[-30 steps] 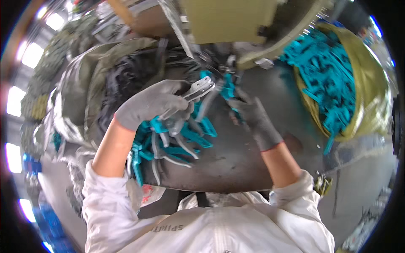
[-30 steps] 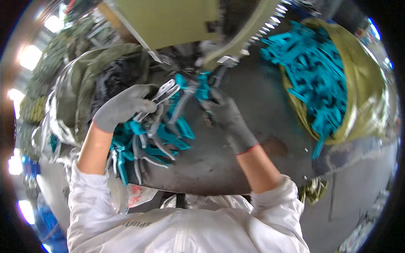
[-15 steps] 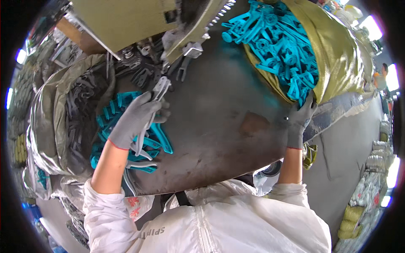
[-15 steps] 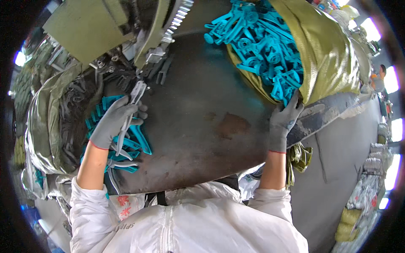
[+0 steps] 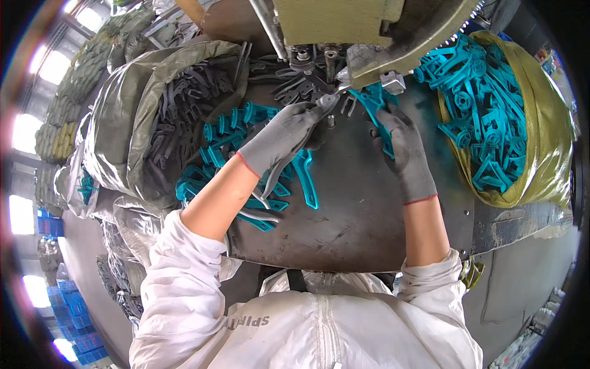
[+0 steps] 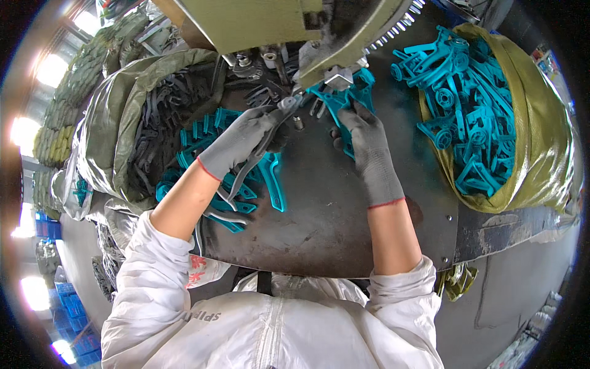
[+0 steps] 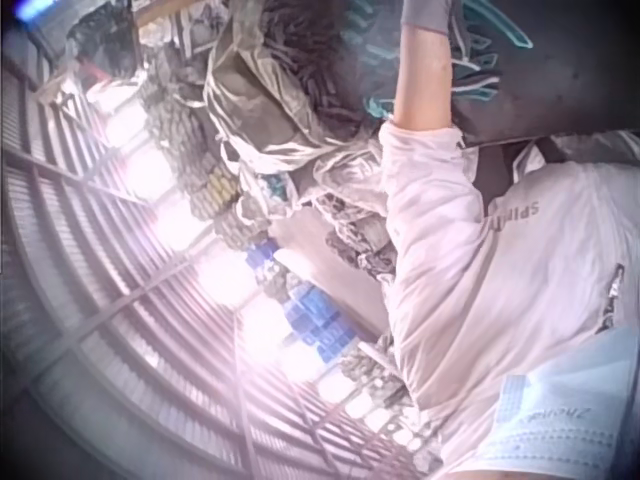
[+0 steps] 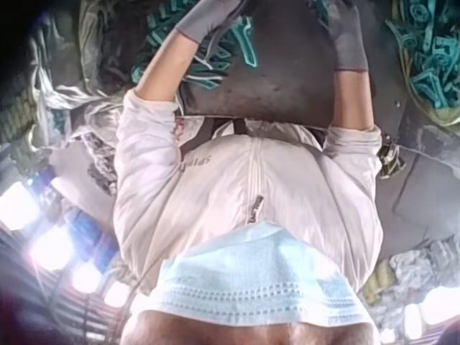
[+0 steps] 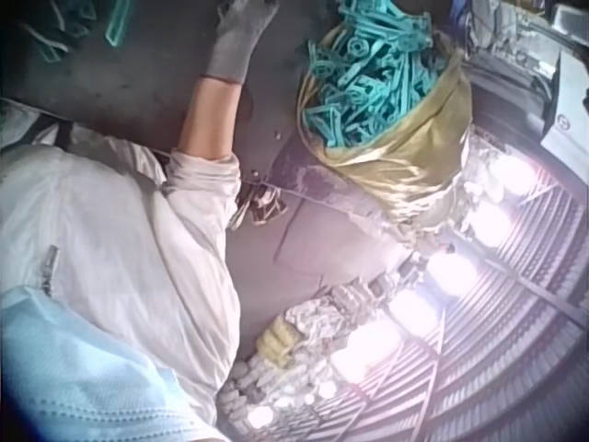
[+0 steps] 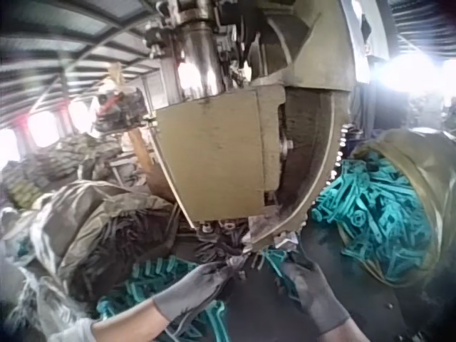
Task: The person assembles teal and grey plastic handle components using a press machine.
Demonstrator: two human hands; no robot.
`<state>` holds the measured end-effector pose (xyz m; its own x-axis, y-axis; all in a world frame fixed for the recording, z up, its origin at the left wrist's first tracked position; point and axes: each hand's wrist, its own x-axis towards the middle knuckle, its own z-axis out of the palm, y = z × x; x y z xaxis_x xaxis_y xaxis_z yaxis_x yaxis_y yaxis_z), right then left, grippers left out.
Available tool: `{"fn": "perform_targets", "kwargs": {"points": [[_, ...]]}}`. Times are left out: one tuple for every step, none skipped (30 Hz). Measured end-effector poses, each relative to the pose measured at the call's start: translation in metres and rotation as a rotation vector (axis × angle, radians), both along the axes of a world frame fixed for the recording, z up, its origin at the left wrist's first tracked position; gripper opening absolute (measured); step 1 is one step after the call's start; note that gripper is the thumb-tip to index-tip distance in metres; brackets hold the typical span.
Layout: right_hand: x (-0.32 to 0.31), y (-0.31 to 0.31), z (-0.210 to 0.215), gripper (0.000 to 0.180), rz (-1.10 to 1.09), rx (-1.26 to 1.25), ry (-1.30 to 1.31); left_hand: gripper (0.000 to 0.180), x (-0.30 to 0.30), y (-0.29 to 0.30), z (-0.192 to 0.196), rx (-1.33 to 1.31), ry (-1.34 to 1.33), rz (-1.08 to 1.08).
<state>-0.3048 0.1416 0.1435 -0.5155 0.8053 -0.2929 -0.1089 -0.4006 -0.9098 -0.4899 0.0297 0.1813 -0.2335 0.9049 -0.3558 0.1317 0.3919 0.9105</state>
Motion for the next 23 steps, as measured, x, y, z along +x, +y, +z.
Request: {"fn": "perform_targets", "kwargs": {"points": [[-0.005,0.001,-0.001,0.041,0.069,0.047,-0.04,0.027,-0.001,0.002,0.0,0.002,0.0,0.006],[-0.011,0.0,0.001,0.04,0.141,0.097,-0.078,0.026,-0.003,0.003,0.001,-0.042,-0.009,-0.026],[-0.016,-0.004,0.002,0.04,0.151,0.101,-0.076,0.026,-0.005,0.005,0.002,-0.086,-0.019,-0.059],[-0.021,-0.011,0.003,0.039,0.192,0.205,-0.09,0.024,-0.01,0.008,-0.004,-0.067,0.235,-0.125],[-0.024,-0.015,0.004,0.039,0.234,0.306,-0.103,0.024,-0.013,0.008,-0.005,-0.067,0.235,-0.115],[-0.025,-0.017,0.006,0.039,0.243,0.307,-0.101,0.027,-0.016,0.009,-0.006,-0.068,0.268,-0.165],[-0.026,-0.019,0.01,0.04,0.228,0.292,-0.112,0.032,-0.018,0.009,-0.008,-0.069,0.301,-0.215],[-0.026,-0.021,0.012,0.042,0.209,0.274,-0.123,0.033,-0.015,0.007,-0.006,-0.034,0.121,-0.144],[-0.029,-0.02,0.011,0.042,0.214,0.272,-0.121,0.033,-0.016,0.008,-0.007,-0.036,0.122,-0.14],[-0.032,-0.016,0.008,0.038,0.244,0.302,-0.178,0.028,-0.019,0.011,-0.01,0.008,0.755,-0.461],[-0.035,-0.013,0.004,0.034,0.27,0.332,-0.237,0.024,-0.023,0.015,-0.015,0.058,1.388,-0.782],[-0.037,-0.014,0.003,0.034,0.277,0.337,-0.228,0.024,-0.03,0.014,-0.024,0.052,1.396,-0.774],[-0.038,-0.015,0.003,0.033,0.325,0.263,-0.263,0.019,-0.039,0.012,-0.037,0.068,1.139,-0.593],[-0.039,-0.013,0.0,0.033,0.368,0.187,-0.303,0.023,-0.048,0.015,-0.046,0.089,0.877,-0.419],[-0.036,-0.01,-0.003,0.033,0.353,0.183,-0.309,0.023,-0.054,0.021,-0.036,0.096,0.872,-0.434],[-0.031,-0.008,-0.006,0.033,0.335,0.165,-0.276,0.022,-0.066,0.031,-0.022,0.117,1.158,-0.457],[-0.031,-0.009,-0.008,0.034,0.334,0.148,-0.234,0.021,-0.08,0.034,-0.011,0.124,1.45,-0.461],[-0.033,-0.011,-0.007,0.034,0.343,0.15,-0.232,0.02,-0.099,0.041,-0.009,0.127,1.472,-0.373],[-0.035,-0.012,-0.007,0.037,0.367,0.135,-0.245,0.019,-0.117,0.05,-0.012,0.132,1.493,-0.286],[-0.037,-0.011,-0.006,0.039,0.385,0.121,-0.259,0.019,-0.131,0.058,-0.019,0.133,1.495,-0.282],[-0.041,-0.012,-0.005,0.039,0.389,0.128,-0.255,0.018,-0.146,0.064,-0.029,0.015,1.524,-0.342],[-0.04,-0.014,-0.006,0.05,0.377,0.082,-0.235,0.018,-0.155,0.07,-0.042,-0.094,1.545,-0.409],[-0.037,-0.014,-0.008,0.062,0.355,0.035,-0.218,0.028,-0.157,0.075,-0.048,-0.009,1.519,-0.494]]}}
